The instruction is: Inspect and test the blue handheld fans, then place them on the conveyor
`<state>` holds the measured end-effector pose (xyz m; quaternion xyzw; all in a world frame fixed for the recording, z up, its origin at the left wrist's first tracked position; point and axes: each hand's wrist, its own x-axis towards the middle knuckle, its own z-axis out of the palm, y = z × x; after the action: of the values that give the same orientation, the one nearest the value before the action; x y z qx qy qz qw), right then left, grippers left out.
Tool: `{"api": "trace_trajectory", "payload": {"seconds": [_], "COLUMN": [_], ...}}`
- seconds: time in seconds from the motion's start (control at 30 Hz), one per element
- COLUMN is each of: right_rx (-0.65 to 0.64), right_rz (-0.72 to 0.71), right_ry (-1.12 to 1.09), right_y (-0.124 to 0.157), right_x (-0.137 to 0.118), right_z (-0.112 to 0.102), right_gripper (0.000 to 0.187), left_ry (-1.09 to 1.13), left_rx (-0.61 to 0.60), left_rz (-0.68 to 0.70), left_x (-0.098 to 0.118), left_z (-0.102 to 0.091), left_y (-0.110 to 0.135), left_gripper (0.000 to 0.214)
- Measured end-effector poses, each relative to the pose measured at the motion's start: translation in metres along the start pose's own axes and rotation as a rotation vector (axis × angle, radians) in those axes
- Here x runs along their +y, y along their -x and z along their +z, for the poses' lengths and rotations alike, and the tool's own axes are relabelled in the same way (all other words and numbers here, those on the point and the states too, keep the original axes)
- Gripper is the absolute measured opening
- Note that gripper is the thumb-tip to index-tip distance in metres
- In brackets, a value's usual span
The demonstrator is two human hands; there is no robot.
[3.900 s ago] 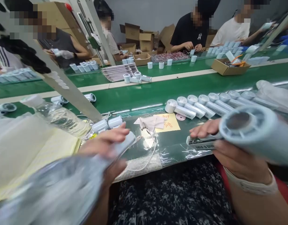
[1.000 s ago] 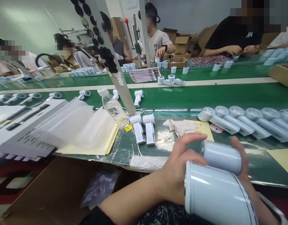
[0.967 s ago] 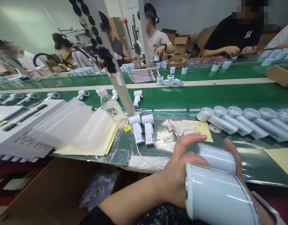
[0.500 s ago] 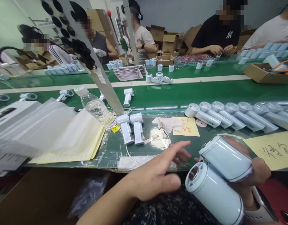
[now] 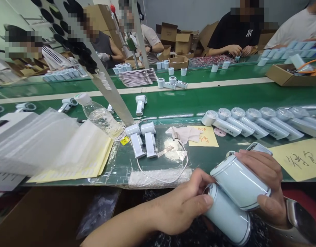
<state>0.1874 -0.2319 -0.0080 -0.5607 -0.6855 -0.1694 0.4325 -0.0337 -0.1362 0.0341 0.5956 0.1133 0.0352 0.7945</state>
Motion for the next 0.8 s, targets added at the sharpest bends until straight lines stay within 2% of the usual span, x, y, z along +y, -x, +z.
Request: {"api": "trace_trajectory", "payload": {"seconds": [0.1, 0.17, 0.27, 0.4, 0.57, 0.8], "right_rx": [0.007, -0.018, -0.014, -0.036, -0.065, -0.082], "right_rz": [-0.141, -0.135, -0.113, -0.084, -0.052, -0.095], "right_ry": [-0.015, -0.017, -0.013, -0.010, -0.034, 0.016], "right_y": [-0.013, -0.016, -0.020, -0.022, -0.014, -0.014], "right_x": [-0.007, -0.010, -0.012, -0.011, -0.008, -0.007], "right_z": [0.000, 0.001, 0.000, -0.001, -0.001, -0.006], "right_gripper": [0.053, 0.053, 0.058, 0.056, 0.048, 0.030], "left_ry": [-0.047, -0.043, 0.069, 0.193, 0.148, 0.002], "left_rx": [0.106, 0.136, 0.071, -0.027, -0.070, -0.137], "left_rz": [0.022, 0.024, 0.031, 0.017, -0.004, -0.059], "left_x": [-0.006, -0.007, -0.005, -0.002, -0.001, 0.008], "left_z": [0.002, 0.001, 0.000, 0.001, 0.001, -0.002], "left_y": [-0.004, -0.004, -0.002, 0.001, 0.002, 0.006], "left_gripper": [0.033, 0.031, 0.038, 0.047, 0.056, 0.072]}}
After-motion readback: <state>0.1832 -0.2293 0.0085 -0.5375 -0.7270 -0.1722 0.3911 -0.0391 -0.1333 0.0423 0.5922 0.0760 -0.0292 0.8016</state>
